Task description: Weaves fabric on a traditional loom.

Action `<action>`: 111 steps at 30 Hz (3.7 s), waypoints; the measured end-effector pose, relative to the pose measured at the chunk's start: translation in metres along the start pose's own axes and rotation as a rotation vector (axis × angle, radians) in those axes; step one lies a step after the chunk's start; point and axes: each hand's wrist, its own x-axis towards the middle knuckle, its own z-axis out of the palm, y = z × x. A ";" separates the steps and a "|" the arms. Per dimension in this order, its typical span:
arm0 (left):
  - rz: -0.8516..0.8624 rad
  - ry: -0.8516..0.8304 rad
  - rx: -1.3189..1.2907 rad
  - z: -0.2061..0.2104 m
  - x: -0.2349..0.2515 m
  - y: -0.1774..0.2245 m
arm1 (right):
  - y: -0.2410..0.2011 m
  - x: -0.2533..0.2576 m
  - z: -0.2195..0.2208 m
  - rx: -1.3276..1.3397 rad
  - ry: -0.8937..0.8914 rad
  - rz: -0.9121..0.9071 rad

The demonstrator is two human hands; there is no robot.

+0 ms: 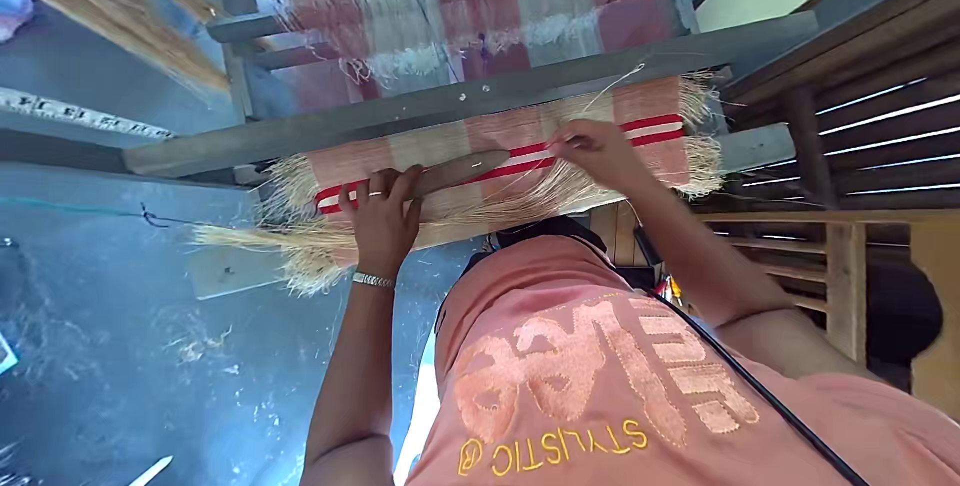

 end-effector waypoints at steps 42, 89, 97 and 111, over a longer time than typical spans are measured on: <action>-0.026 0.101 -0.587 0.021 -0.005 0.092 | -0.010 -0.039 0.009 0.997 0.328 0.310; -0.825 0.330 -0.397 -0.043 0.229 -0.113 | 0.195 0.126 -0.247 1.006 1.143 0.454; -1.005 0.135 -0.833 -0.040 0.221 -0.115 | 0.155 0.157 -0.201 -0.035 0.423 0.471; -0.876 0.091 -0.716 -0.047 0.226 -0.149 | 0.144 0.091 -0.158 -0.374 0.416 0.568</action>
